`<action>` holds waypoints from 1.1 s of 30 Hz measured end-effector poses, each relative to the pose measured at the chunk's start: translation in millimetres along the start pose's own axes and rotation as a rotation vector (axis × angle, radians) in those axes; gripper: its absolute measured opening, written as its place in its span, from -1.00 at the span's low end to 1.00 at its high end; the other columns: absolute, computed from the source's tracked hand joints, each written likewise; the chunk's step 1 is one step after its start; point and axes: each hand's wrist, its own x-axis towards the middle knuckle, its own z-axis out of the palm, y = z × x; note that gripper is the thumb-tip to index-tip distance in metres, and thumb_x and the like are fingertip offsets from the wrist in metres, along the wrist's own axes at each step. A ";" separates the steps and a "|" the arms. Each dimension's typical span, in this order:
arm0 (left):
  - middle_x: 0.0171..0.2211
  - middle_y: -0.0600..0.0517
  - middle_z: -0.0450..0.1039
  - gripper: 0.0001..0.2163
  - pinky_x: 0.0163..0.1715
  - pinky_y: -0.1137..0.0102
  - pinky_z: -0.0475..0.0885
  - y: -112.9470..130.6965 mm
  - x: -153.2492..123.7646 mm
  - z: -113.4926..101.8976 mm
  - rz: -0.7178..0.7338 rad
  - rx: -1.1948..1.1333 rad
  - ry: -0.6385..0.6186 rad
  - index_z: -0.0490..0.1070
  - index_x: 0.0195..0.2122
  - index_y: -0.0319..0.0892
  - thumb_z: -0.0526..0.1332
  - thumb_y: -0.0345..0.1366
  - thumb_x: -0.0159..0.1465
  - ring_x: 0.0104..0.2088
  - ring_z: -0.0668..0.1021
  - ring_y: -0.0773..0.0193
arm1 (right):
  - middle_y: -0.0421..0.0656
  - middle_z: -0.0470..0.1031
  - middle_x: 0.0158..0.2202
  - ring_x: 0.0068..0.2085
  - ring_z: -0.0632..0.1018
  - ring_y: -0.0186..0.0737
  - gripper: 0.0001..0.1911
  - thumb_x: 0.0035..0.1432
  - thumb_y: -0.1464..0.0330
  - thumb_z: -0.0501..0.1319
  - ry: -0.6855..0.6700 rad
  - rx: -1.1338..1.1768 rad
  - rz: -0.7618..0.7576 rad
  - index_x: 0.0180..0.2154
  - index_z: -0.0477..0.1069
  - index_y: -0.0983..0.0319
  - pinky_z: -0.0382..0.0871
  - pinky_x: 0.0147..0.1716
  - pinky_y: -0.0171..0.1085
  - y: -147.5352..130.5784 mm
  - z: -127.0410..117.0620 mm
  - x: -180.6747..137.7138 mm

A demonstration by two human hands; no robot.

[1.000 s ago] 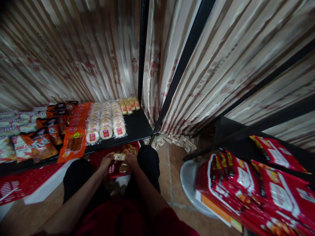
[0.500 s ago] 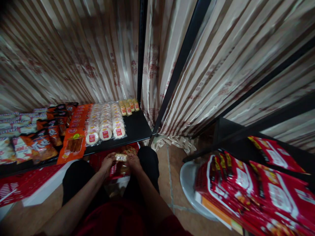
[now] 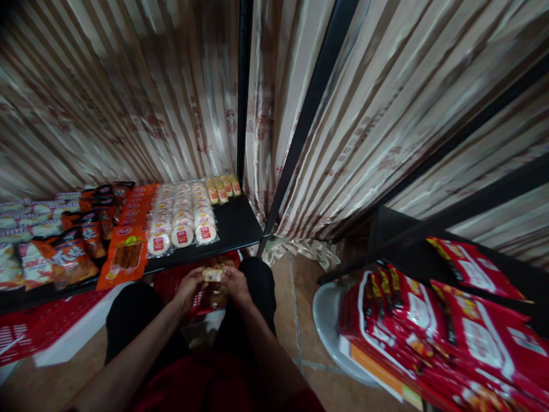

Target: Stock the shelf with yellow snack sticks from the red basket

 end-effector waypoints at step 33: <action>-0.39 -0.02 0.49 -0.75 -0.26 0.42 0.44 21.2 -21.7 14.4 -0.028 -0.230 -0.243 0.39 -0.30 -0.23 0.11 -0.55 -0.02 -0.38 0.54 0.34 | -0.05 0.39 -0.04 -0.01 0.43 -0.18 -0.71 0.21 0.45 -0.01 0.019 -0.821 -0.881 -0.15 0.43 0.15 0.39 -0.03 -0.17 -10.6 -18.2 -43.2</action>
